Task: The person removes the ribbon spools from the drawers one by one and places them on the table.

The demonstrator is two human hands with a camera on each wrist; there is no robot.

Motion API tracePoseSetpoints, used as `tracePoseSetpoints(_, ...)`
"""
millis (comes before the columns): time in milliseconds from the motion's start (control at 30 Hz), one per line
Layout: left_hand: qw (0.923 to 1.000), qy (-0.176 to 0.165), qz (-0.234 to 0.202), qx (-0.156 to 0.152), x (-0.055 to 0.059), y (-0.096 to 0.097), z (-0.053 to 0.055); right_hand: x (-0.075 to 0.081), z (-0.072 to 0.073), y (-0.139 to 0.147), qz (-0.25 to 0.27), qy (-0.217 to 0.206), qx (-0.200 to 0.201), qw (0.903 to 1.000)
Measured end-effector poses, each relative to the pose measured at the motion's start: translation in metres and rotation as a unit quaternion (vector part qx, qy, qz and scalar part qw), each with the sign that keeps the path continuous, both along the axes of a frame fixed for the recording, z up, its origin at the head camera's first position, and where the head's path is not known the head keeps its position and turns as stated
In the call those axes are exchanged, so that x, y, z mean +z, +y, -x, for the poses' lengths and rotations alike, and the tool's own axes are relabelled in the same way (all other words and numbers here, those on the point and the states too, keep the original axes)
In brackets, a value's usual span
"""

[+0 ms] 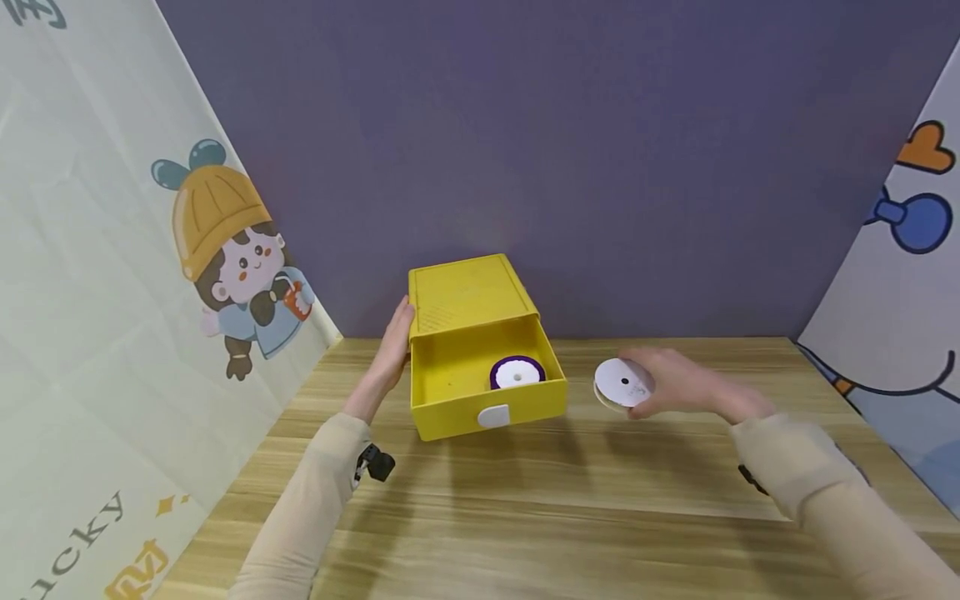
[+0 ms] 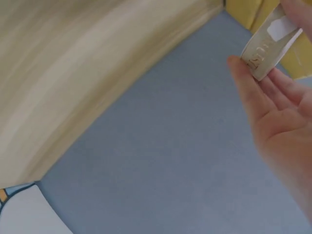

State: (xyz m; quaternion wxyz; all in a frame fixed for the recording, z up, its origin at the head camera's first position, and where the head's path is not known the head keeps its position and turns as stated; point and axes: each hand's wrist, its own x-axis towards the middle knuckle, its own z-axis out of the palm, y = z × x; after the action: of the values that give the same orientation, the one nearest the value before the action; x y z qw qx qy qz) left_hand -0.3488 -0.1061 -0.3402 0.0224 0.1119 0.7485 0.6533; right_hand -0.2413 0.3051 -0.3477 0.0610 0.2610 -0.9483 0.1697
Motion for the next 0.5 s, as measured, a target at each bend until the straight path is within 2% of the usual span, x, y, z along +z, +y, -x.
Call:
tracePoseSetpoints(33, 1.0, 0.006, 0.002, 0.003, -0.003, 0.0, 0.003, -0.003, 0.0, 0.001, -0.001, -0.002, -0.005, 1.0)
tracePoseSetpoints(167, 0.9997, 0.02, 0.008, 0.01, -0.003, 0.001, 0.002, -0.018, 0.0, 0.004, -0.006, -0.004, -0.015, 0.9999)
tracePoseSetpoints(367, 0.9999, 0.013, 0.0, 0.01, -0.005, 0.0, 0.0, -0.037, -0.002, 0.006, 0.004, -0.018, -0.035, 0.9992)
tracePoseSetpoints(500, 0.9998, 0.017, 0.001, 0.004, -0.004, 0.001, -0.001, -0.049, -0.001, 0.008, -0.007, -0.005, -0.039, 0.9992)
